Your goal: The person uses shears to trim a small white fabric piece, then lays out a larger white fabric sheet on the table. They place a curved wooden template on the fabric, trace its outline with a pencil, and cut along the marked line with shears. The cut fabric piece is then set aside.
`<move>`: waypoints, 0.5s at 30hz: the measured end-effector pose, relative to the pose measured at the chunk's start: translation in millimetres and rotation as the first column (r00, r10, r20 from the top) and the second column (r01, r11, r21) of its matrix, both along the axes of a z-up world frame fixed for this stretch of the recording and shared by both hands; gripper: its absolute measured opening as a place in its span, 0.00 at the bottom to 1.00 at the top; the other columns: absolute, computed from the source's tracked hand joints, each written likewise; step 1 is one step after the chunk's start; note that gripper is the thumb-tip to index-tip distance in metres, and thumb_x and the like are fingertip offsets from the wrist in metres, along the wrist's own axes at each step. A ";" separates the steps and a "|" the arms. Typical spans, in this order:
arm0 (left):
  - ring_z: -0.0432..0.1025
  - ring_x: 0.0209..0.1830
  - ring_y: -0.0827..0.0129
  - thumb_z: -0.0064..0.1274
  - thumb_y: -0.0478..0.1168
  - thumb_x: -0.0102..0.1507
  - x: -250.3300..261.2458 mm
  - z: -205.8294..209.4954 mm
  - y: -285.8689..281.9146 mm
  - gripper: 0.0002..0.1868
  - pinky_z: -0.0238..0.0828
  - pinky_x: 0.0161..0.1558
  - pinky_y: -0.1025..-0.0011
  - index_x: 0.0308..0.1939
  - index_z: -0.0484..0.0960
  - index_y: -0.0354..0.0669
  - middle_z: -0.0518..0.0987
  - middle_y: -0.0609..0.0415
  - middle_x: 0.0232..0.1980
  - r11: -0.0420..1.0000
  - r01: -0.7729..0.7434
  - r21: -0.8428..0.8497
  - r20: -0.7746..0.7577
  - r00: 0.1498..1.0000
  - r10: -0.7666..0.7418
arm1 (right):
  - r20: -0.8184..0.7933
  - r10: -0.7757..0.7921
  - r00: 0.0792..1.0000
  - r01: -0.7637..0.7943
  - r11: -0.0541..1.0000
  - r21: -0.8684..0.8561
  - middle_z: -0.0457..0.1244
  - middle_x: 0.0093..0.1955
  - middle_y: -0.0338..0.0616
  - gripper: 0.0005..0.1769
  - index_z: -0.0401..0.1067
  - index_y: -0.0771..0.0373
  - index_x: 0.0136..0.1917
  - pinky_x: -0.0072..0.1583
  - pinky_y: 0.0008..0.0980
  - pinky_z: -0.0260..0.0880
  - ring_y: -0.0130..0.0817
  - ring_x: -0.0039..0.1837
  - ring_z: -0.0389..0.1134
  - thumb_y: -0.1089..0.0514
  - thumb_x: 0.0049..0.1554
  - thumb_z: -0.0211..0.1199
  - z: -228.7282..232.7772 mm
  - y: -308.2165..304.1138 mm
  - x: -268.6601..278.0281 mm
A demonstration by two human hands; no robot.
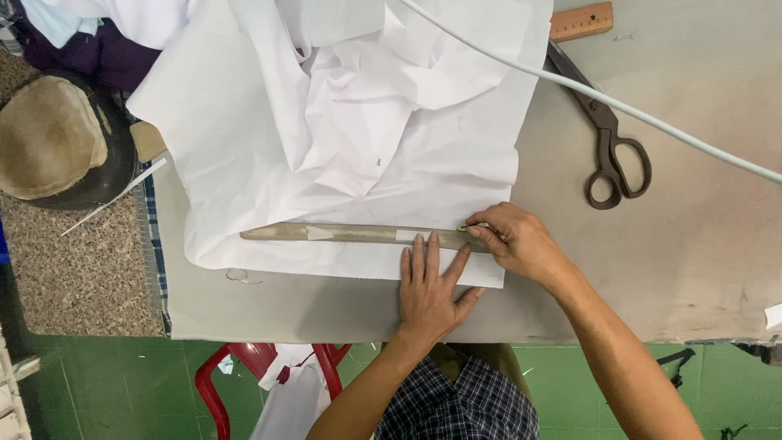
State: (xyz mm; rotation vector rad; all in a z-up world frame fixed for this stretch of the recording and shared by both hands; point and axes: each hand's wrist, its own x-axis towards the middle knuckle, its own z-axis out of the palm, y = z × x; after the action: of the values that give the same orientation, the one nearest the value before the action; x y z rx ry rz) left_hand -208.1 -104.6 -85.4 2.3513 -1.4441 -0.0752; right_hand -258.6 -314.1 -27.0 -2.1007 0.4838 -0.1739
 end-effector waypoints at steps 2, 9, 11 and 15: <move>0.52 0.77 0.28 0.39 0.71 0.66 -0.1 1.0 -1.1 0.36 0.46 0.70 0.32 0.72 0.72 0.62 0.60 0.33 0.74 1.000 0.003 0.002 0.007 1.000 -0.003 | -0.007 0.004 1.000 -0.004 1.000 0.013 0.71 0.39 0.53 0.07 0.80 0.63 0.49 0.46 0.47 0.74 0.53 0.43 0.71 0.60 0.59 0.66 -0.3 -0.5 -0.1; 0.56 0.74 0.24 0.39 0.71 0.65 -0.5 18.3 -11.2 0.35 0.48 0.68 0.28 0.71 0.73 0.66 0.64 0.30 0.69 0.999 0.018 0.038 0.078 0.997 -0.021 | -0.014 0.076 0.997 -0.078 0.980 -0.183 0.71 0.38 0.43 0.05 0.80 0.58 0.48 0.48 0.37 0.75 0.44 0.46 0.72 0.59 0.58 0.68 10.0 -3.8 -10.5; 0.56 0.73 0.23 0.42 0.68 0.65 -0.4 22.4 -11.3 0.33 0.47 0.68 0.27 0.71 0.73 0.66 0.65 0.29 0.68 0.998 0.034 0.055 0.059 0.998 -0.037 | -0.025 0.087 0.996 -0.090 0.964 -0.252 0.71 0.38 0.42 0.04 0.80 0.57 0.47 0.48 0.36 0.75 0.43 0.46 0.72 0.59 0.57 0.68 15.8 -6.8 -23.2; 0.56 0.73 0.22 0.44 0.65 0.65 0.4 22.8 -10.6 0.33 0.45 0.68 0.26 0.73 0.71 0.64 0.65 0.26 0.67 0.995 0.053 0.089 0.084 0.995 -0.061 | -0.072 0.039 0.997 -0.064 0.916 -0.395 0.71 0.38 0.38 0.03 0.80 0.56 0.46 0.50 0.32 0.75 0.38 0.48 0.72 0.58 0.57 0.68 11.8 -4.2 -54.2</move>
State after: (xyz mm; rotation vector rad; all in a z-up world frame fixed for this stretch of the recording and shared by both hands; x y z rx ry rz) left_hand -207.7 -115.2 -62.6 2.4094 -1.5790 -0.0523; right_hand -312.9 -318.2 -15.3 -2.5223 0.4578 -0.1877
